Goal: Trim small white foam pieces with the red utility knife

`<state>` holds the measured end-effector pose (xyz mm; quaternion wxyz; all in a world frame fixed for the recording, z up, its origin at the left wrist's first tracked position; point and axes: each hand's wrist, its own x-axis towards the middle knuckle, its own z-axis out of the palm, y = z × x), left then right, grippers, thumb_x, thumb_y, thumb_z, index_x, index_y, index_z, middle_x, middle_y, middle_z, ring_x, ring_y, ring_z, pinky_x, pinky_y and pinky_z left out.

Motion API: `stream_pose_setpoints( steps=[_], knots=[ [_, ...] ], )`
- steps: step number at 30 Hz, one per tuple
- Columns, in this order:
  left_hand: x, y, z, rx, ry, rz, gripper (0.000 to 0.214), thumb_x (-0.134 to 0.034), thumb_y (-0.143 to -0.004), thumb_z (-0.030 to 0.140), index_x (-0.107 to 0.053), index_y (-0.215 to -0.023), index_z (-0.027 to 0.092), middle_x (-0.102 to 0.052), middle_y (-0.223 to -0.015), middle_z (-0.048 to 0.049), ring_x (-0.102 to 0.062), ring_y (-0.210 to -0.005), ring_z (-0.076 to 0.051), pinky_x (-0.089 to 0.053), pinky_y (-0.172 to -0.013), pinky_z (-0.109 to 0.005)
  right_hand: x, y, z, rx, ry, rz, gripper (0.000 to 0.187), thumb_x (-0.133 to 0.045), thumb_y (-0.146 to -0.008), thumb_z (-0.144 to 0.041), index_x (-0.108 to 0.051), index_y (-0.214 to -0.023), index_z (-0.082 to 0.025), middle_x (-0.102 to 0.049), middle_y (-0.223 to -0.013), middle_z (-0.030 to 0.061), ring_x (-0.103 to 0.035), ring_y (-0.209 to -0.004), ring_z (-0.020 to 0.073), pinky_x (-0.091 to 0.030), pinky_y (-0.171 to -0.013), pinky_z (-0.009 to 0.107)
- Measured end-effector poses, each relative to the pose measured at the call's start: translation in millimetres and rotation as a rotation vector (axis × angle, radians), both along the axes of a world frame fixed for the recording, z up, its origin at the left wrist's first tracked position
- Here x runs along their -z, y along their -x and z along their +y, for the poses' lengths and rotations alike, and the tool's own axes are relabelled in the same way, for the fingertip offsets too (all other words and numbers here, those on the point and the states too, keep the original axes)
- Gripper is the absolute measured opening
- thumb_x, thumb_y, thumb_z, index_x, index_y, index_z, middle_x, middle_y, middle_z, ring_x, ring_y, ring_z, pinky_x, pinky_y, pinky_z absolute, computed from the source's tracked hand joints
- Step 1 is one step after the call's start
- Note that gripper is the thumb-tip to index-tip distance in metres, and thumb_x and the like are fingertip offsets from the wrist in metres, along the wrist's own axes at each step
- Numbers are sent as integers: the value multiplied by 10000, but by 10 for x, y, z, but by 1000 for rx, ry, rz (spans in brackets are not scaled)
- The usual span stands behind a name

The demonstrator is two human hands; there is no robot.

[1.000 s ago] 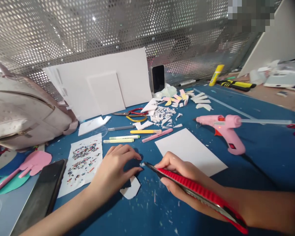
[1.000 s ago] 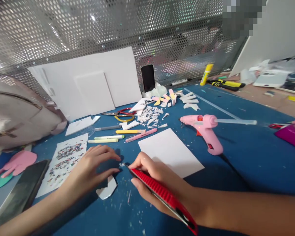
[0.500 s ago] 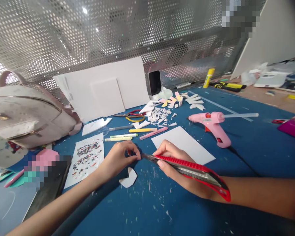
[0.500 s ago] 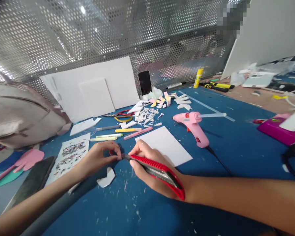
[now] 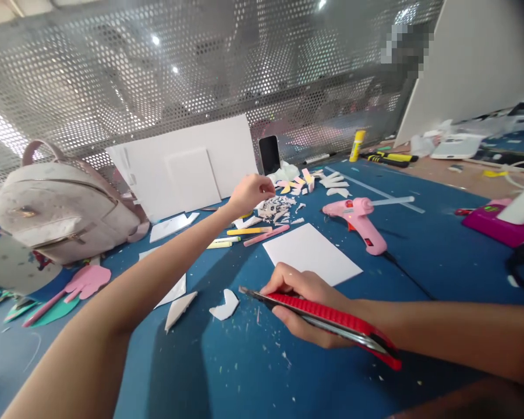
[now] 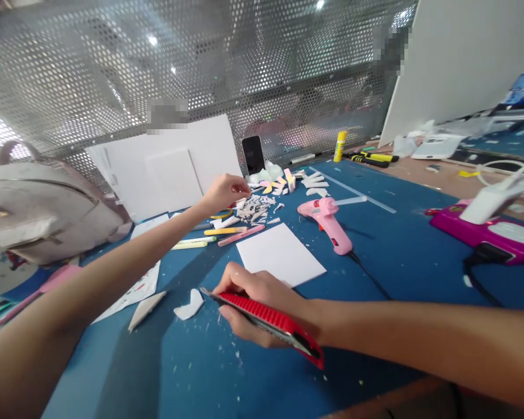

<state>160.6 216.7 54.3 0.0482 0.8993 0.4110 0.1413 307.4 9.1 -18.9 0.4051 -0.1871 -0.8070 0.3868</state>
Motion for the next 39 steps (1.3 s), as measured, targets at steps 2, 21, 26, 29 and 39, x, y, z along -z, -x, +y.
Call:
stream_pose_setpoints(
  steps=[2, 21, 26, 29, 39],
  knots=[
    [83, -126, 159, -6, -11, 37, 342, -671, -1019, 379, -640, -1289, 172, -672, -1287, -96, -696, -1091, -239, -606, -932, -453, -13, -6, 4, 0, -12, 5, 178, -609, -926, -243, -531, -1080, -197, -614, -741, -45, -532, -555, 93, -398, -539, 214],
    [-54, 715, -481, 22, -178, 7, 426, -688, -998, 324, -579, -1392, 205, -561, -1465, -121, -635, -1216, -282, -548, -1032, -522, -18, -11, 37, 3, -11, -20, 168, -590, -930, -207, -542, -1089, -182, -620, -737, -39, -556, -556, 88, -409, -541, 202],
    [59, 1322, -1065, 110, 100, 5, 230, -557, -990, 153, -704, -1162, 195, -760, -1108, -62, -728, -956, -185, -587, -890, -346, -13, -5, 27, 31, 47, -46, 117, -581, -956, -209, -538, -1064, -194, -599, -686, -54, -542, -529, 91, -386, -511, 202],
    [137, 1547, -1433, 213, 287, 32, 278, -686, -965, 252, -704, -1242, 264, -763, -1202, -39, -738, -1057, -187, -585, -940, -316, -26, -6, 28, 58, 85, -68, 89, -572, -993, -223, -530, -1069, -204, -611, -682, -53, -549, -532, 98, -401, -515, 208],
    [357, 1531, -1924, 183, 343, -33, 342, -798, -899, 239, -672, -1216, 258, -682, -1187, -47, -655, -1091, -232, -529, -938, -369, -43, 5, 36, 84, 162, -122, 49, -529, -1032, -242, -497, -1066, -229, -609, -672, -60, -572, -545, 112, -450, -533, 227]
  ],
)
